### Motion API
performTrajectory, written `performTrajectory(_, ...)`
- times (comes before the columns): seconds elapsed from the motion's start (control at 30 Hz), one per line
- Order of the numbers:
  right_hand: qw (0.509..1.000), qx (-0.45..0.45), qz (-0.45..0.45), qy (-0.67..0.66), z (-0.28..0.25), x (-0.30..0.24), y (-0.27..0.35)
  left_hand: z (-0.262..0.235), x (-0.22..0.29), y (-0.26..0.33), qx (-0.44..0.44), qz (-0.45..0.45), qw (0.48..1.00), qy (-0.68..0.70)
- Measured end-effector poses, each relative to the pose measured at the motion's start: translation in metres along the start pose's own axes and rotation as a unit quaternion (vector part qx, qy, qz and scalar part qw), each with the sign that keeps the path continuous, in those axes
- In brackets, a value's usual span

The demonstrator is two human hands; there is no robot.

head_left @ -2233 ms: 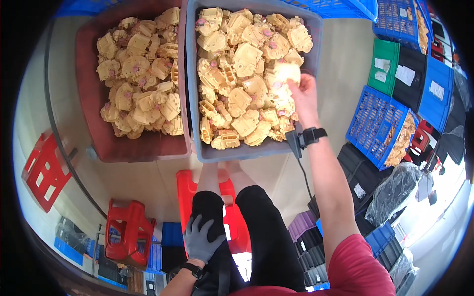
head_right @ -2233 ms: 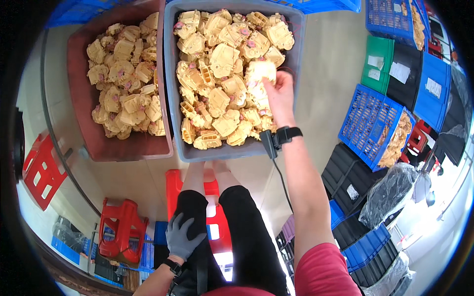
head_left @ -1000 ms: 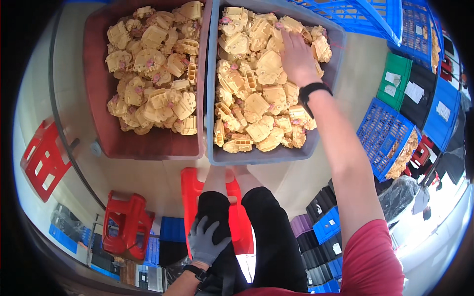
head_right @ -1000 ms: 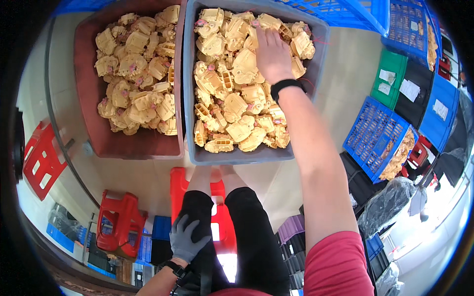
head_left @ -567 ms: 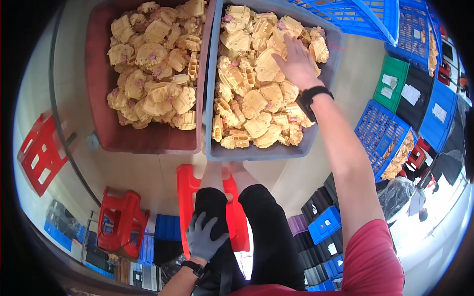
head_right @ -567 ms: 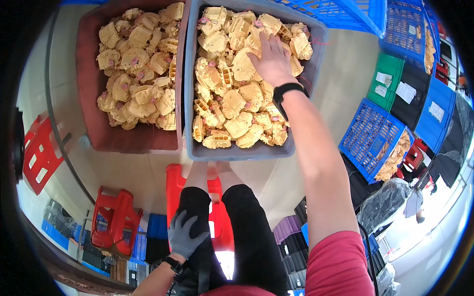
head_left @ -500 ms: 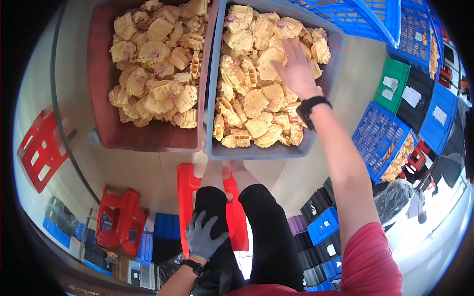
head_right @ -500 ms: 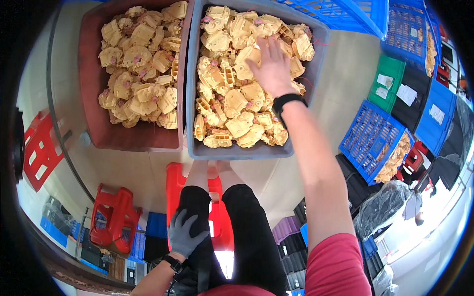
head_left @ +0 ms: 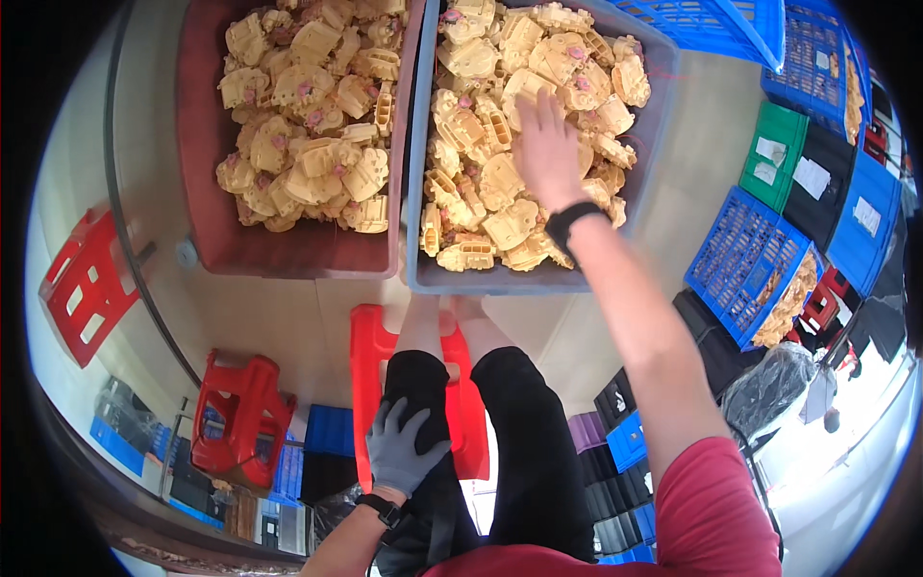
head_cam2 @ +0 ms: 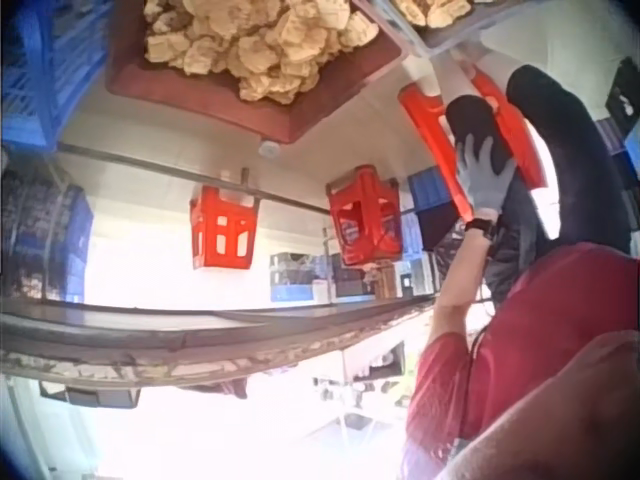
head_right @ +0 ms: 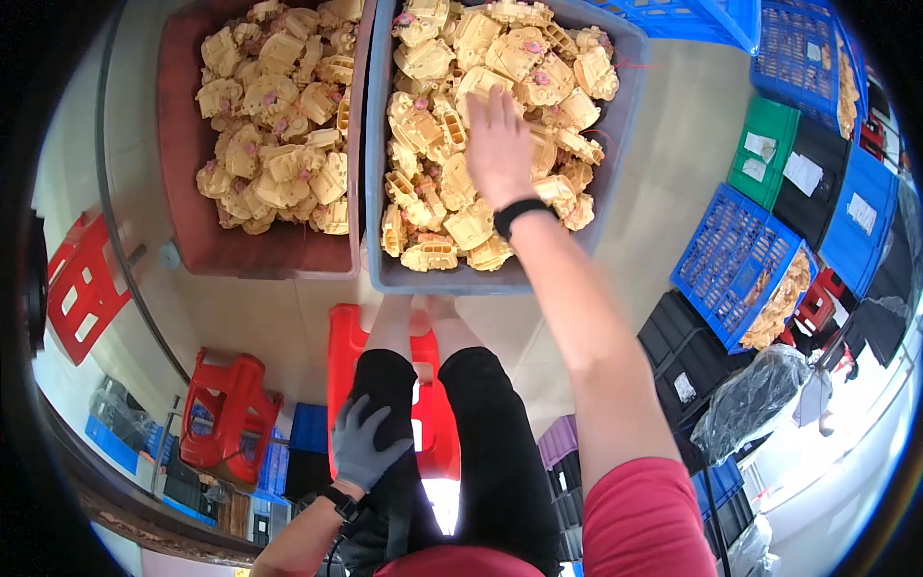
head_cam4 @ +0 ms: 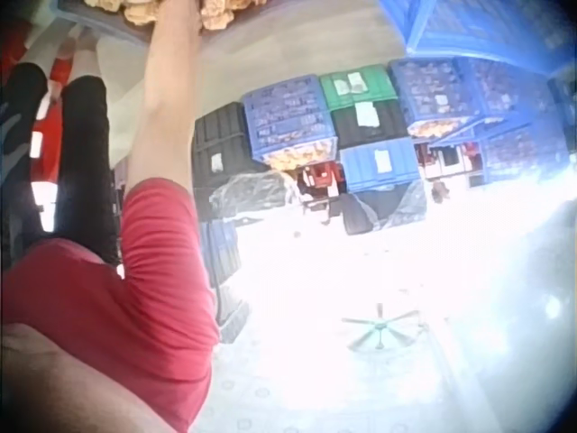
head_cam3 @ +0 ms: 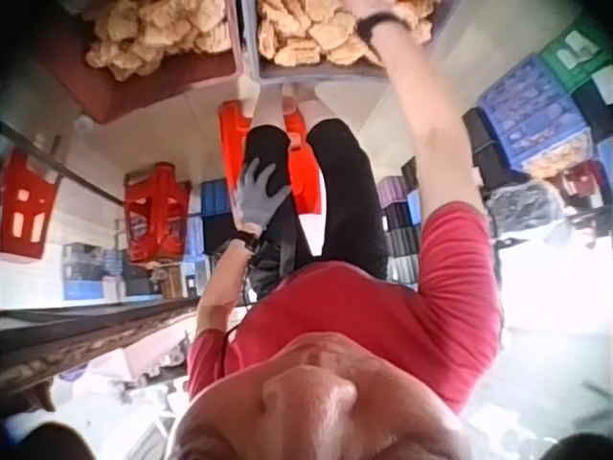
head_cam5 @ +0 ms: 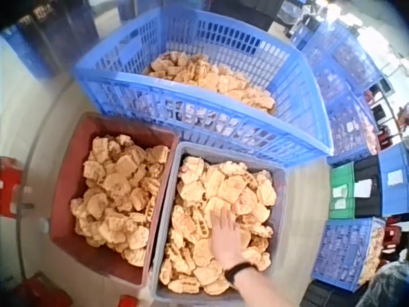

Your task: The person assembles small yellow plastic components by inserting red wires into them and placing them into a testing jig. They handle the parts one at a time, occasionally wiping the jig with a cloth, and transfer finished units into a bin.

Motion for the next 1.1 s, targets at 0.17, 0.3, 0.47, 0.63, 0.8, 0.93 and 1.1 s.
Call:
performTrajectory(0.17,0.958,-0.1,-0.032,-0.268,-0.017,-0.11,0.085,0.007,-0.002,0.006,-0.007,-0.012,1.0,0.011)
performTrajectory(0.3,0.962,-0.096,0.035,-0.255,0.03,-0.127,0.123,0.004,0.002,0.002,-0.013,-0.002,1.0,0.004)
performTrajectory(0.47,0.957,-0.069,0.003,-0.28,0.027,-0.118,0.165,0.004,0.001,0.003,-0.016,-0.013,1.0,0.012)
performTrajectory(0.63,0.966,-0.07,-0.048,-0.243,0.013,-0.118,0.162,0.006,0.001,0.005,-0.005,-0.001,1.0,0.01)
performTrajectory(0.8,0.98,-0.049,-0.033,-0.191,0.011,-0.12,0.134,0.008,0.0,0.007,-0.007,0.003,1.0,0.011)
performTrajectory(0.93,0.97,-0.032,0.047,-0.237,-0.005,-0.103,0.109,0.009,-0.002,0.008,0.002,0.001,1.0,0.016)
performTrajectory(1.1,0.975,0.068,0.023,-0.212,-0.019,-0.092,0.028,0.007,-0.005,0.006,-0.007,-0.003,1.0,0.014)
Point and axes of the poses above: each hand's wrist, its own y-axis away from the middle knuckle, its own z-axis out of the palm, x = y × z, the point moved 10 cm from there along -y, towards the middle knuckle, and after that the axes turned 13 degrees about x, right-handed, at the moved point
